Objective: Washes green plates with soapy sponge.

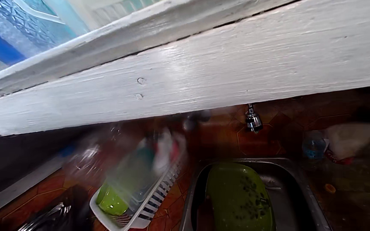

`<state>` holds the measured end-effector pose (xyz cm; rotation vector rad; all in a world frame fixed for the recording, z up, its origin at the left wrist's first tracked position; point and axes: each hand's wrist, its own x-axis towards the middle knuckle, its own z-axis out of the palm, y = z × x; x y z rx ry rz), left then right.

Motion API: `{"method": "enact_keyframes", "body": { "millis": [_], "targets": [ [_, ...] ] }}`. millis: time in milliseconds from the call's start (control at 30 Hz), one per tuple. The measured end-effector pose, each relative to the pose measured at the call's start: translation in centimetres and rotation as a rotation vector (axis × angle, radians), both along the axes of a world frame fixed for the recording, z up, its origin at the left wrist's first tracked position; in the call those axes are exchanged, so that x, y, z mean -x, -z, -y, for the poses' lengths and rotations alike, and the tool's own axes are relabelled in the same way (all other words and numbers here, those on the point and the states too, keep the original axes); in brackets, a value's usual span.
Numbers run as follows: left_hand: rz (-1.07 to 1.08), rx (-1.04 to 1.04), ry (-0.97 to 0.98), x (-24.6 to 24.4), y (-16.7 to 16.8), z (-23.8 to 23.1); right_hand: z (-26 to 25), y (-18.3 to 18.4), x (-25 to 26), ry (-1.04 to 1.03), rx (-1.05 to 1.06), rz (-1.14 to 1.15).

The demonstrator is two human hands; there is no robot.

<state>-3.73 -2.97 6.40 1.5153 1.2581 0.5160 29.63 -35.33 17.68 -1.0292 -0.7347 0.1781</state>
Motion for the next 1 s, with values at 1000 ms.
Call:
{"method": "enact_keyframes", "body": {
  "millis": [1000],
  "targets": [
    [-0.029,-0.021,0.038,-3.2,1.2,2.7,-18.6,15.3,19.1,-0.658,0.898,0.826]
  ]
}}
